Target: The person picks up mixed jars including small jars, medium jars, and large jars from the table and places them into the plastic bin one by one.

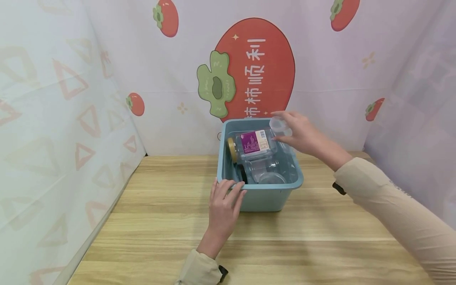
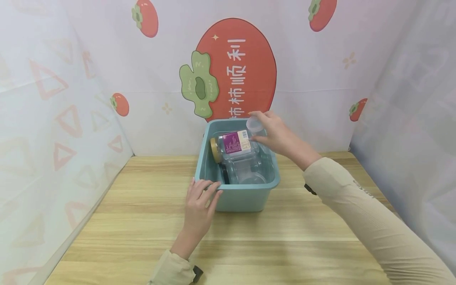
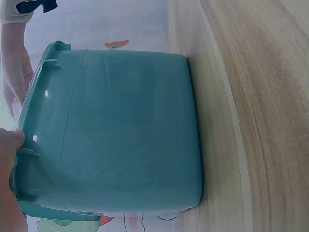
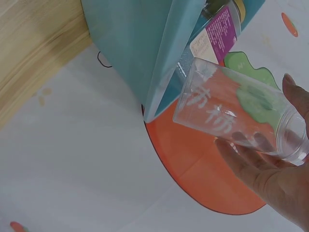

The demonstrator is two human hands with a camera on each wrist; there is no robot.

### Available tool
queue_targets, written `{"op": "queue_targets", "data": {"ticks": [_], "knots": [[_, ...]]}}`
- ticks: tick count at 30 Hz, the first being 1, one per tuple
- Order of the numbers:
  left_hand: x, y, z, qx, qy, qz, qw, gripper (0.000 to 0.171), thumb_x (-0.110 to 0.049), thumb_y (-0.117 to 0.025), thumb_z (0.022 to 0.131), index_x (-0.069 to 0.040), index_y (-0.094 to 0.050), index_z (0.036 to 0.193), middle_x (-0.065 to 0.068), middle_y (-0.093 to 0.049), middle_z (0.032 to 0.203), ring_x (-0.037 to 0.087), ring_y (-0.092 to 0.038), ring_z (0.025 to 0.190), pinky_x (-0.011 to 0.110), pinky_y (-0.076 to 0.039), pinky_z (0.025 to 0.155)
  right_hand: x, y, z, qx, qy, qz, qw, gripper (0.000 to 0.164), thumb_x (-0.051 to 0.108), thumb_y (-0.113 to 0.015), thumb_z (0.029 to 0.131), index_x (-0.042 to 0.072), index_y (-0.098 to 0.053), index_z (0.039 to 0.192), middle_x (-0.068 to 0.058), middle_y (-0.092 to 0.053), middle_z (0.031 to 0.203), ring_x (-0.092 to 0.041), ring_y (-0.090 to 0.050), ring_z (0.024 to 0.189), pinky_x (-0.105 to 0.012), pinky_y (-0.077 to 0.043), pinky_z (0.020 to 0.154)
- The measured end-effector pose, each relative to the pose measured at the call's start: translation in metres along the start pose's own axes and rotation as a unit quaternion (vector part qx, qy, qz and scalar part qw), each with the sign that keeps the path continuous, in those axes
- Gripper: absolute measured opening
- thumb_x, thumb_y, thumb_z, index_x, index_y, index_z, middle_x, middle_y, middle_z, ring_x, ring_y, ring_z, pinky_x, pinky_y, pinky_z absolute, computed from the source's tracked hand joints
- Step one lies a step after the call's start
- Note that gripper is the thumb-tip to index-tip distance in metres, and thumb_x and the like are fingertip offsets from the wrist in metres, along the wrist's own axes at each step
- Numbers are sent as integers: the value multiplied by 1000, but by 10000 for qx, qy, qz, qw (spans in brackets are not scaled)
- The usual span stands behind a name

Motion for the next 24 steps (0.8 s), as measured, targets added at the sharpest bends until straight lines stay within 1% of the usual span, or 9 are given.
{"op": "queue_targets", "data": {"ticks": [2,5,10,13,18,24], "knots": [[0,0,0,44,39,0,10000,18,-17,-76,97,-7,-79,112,7,-70,103,27,-64,105,67,-46,109,1,-1,0,20,-16,-13,10000,72,8,-83,91,4,-47,153,-28,-51,152,-48,-47,140,-66,-48,109],[0,0,0,100,88,-21,9999,18,-18,-74,99,-7,-79,113,7,-71,104,27,-64,106,66,-45,111,2,-3,1,41,-59,-7,10000,73,9,-83,91,5,-47,154,-28,-52,149,-47,-50,135,-64,-51,105],[0,1,0,68,56,-30,10000,18,-19,-75,99,-9,-79,113,7,-71,104,27,-64,106,67,-46,110,5,-8,1,27,71,-21,10000,73,8,-84,91,4,-45,154,-31,-55,141,-46,-56,125,-61,-54,99],[0,1,0,36,33,-19,10000,18,-19,-77,98,-9,-79,112,7,-70,104,27,-64,106,68,-46,108,6,-11,2,42,123,-20,9999,74,8,-84,91,4,-46,154,-31,-55,143,-46,-57,126,-61,-55,101],[-1,1,1,90,87,-28,9999,18,-17,-76,98,-8,-79,113,7,-70,104,27,-64,106,67,-45,110,6,-17,3,112,113,26,9999,74,6,-84,90,5,-46,153,-29,-53,148,-47,-55,131,-62,-54,102],[-1,2,1,119,105,-24,9999,19,-15,-77,96,-7,-80,113,7,-70,105,26,-64,105,67,-45,111,7,-20,5,177,203,67,9996,75,7,-85,89,6,-46,153,-29,-52,148,-46,-54,131,-62,-53,104]]}}
Point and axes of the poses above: each hand's wrist, its own z-axis towards the middle knuckle, its own y-axis out of the back of the hand, x = y × z, the point moved 3 cm from there along z, towards the middle knuckle
